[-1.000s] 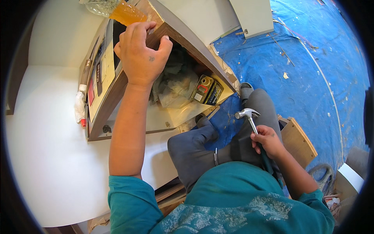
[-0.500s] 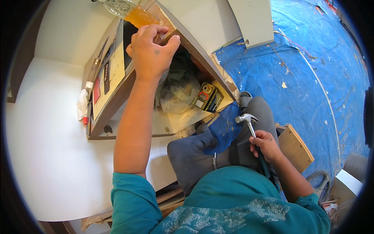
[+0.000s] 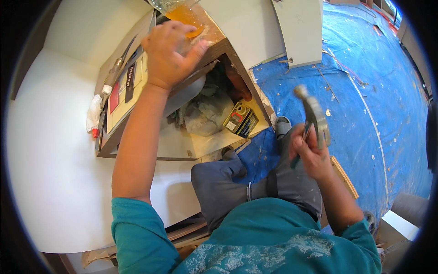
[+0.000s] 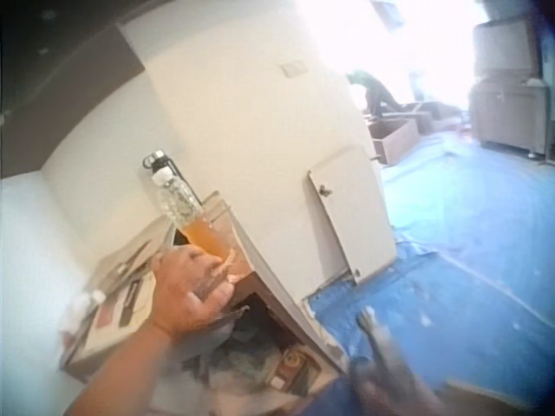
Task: The person uses a hammer and a metal pry bar to remove a damaged section of a wooden cabinet. They repeatedly strike the pry bar to loosen the wood and then pull away broken pieces by hand.
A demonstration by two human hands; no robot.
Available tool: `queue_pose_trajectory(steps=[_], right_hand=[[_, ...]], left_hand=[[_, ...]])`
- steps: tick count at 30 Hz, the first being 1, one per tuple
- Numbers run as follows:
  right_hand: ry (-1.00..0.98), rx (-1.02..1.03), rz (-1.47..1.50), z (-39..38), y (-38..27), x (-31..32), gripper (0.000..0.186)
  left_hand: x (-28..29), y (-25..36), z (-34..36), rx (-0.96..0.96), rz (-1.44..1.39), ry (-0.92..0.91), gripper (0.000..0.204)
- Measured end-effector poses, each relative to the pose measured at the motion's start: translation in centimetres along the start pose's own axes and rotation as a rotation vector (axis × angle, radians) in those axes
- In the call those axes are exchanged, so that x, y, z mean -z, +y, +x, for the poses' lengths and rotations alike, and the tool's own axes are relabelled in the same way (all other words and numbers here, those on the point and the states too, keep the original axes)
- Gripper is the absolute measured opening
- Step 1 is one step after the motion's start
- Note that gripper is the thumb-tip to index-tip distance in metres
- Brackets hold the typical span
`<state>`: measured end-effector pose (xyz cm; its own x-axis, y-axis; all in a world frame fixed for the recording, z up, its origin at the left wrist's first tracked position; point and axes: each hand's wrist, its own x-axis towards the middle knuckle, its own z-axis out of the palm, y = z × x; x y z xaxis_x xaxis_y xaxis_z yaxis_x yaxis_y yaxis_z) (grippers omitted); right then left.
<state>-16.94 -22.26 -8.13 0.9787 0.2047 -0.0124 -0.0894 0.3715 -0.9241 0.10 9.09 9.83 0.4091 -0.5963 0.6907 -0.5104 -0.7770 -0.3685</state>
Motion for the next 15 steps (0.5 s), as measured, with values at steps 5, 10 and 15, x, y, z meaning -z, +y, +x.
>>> queue_pose_trajectory(steps=[5, 10, 15], right_hand=[[-0.086, 0.269, -0.324, 8.5, 0.2, -1.5, 0.020], [-0.113, 0.507, -0.603, 12.2, 0.4, -4.3, 0.031], [-0.050, 0.856, -0.599, 13.8, 1.8, -5.4, 0.038]], left_hand=[[-0.1, 0.4, 0.1, -0.037, -0.088, -0.145, 0.040], [-0.3, 0.7, 0.3, -0.001, -0.179, -0.157, 0.041], [-0.5, 0.5, 0.2, -0.009, -0.207, -0.151, 0.043]])
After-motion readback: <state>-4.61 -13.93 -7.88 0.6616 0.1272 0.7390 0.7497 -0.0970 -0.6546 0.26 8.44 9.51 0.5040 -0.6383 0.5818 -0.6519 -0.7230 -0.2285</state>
